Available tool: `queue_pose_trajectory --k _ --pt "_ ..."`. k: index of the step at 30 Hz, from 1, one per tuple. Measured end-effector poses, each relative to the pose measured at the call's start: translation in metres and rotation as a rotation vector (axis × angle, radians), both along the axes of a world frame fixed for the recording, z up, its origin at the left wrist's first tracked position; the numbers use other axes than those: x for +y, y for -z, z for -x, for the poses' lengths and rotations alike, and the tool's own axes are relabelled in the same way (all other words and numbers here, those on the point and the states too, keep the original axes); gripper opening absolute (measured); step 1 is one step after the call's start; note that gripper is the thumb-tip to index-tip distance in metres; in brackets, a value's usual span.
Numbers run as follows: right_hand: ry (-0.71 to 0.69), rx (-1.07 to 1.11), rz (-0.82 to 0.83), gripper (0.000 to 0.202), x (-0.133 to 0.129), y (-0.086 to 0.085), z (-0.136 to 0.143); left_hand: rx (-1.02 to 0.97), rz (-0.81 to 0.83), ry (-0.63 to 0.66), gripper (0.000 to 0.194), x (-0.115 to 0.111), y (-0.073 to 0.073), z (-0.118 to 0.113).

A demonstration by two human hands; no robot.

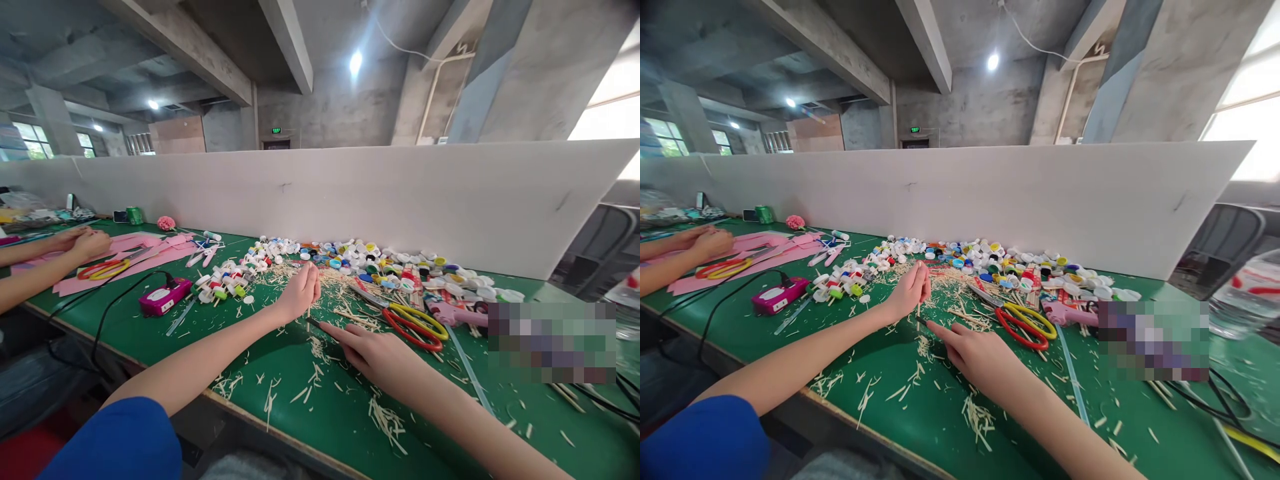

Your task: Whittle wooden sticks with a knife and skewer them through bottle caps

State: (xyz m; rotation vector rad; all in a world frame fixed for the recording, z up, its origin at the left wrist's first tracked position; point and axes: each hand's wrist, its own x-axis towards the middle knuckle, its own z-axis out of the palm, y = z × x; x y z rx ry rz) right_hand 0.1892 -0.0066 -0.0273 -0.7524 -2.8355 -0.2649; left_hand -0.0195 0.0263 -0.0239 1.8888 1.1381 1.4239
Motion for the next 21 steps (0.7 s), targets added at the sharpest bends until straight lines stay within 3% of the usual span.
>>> queue_pose_trajectory --k 6,13,21 --pt "0.020 -0.030 0.075 0.048 -0.0030 0.0003 0.0003 -0.007 -0.012 0.003 0.045 0.0013 0.0005 0.0000" --pt "0.029 -0.004 -0.150 0.050 0.0006 0.0039 -0.0009 -0.011 -0.013 -0.004 0.046 0.0029 0.0018 0.0006" --pt "0.021 0.018 -0.002 0.049 -0.0018 -0.0014 0.0000 -0.006 -0.013 -0.015 0.044 0.0004 0.0001 0.0004"
